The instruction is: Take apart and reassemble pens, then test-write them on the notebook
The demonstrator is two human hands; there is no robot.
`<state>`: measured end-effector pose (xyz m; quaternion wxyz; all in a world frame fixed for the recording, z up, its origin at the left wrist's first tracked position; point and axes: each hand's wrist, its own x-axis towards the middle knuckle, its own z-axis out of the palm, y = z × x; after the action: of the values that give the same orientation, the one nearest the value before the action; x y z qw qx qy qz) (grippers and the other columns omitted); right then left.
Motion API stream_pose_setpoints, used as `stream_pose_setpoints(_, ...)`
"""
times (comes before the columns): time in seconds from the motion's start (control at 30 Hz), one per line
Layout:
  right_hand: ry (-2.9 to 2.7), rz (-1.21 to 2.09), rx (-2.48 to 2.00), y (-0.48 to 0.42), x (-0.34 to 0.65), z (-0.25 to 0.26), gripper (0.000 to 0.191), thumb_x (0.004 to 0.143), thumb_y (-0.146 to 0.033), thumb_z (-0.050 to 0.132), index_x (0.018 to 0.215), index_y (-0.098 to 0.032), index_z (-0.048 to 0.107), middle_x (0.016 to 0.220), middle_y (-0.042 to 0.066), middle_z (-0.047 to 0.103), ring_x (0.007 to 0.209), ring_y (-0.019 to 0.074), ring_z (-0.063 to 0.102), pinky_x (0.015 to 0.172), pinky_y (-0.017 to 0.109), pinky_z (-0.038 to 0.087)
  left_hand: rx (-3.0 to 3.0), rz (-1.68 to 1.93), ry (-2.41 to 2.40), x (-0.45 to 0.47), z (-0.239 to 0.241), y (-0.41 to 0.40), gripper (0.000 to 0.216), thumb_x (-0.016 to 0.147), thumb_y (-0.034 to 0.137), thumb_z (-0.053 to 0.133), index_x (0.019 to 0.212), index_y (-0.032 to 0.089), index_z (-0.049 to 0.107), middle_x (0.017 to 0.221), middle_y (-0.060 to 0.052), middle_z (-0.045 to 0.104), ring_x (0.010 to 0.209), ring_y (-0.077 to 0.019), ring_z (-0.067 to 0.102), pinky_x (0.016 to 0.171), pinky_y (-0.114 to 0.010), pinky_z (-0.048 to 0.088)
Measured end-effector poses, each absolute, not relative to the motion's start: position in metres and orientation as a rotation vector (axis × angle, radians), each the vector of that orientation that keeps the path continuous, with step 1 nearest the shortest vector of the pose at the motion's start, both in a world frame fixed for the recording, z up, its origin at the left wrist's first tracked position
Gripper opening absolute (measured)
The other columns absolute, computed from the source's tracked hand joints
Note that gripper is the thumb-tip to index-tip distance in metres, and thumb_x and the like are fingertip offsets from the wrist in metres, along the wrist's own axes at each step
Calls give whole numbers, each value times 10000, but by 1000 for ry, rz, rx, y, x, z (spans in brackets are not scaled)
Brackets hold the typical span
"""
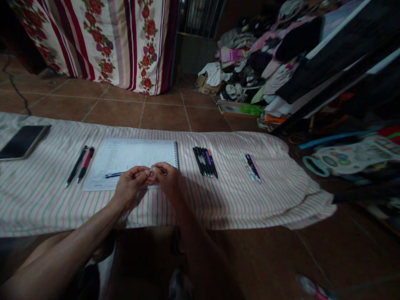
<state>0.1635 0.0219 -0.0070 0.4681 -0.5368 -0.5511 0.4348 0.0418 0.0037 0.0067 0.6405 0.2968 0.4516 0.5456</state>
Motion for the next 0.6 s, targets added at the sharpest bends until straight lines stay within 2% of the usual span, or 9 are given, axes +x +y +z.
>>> stream_pose_setpoints(0.13,-1372,1010,-1347,21,163,-6,167,747,-316,571,794,-185,664,700,10,682,622,141,632,585,238,491,684,1237,1064,41,6,3,319,549,329,801,733,124,640,591,-36,678,538,-148,636,618,-290,536)
stream_pose_setpoints(0.33,-1424,945,-1336,21,162,-4,160,762,-295,548,791,-182,658,745,13,689,687,143,641,638,240,497,637,1230,1061,42,6,4,313,546,322,807,715,113,646,622,-43,687,568,-144,648,657,-284,541)
stream_pose_setpoints(0.5,-1318,1112,-1265,23,160,-8,217,747,-326,584,899,-191,661,854,32,710,785,157,668,710,266,525,631,1296,1029,41,4,5,309,559,281,797,758,120,625,599,-21,675,546,-128,640,638,-263,533)
stream_pose_setpoints(0.6,-1238,1204,-1245,23,159,-10,250,711,-335,622,914,-195,660,846,31,714,784,163,674,704,273,535,615,1299,1032,41,2,5,298,579,256,789,784,110,629,617,-31,680,550,-127,642,632,-259,532)
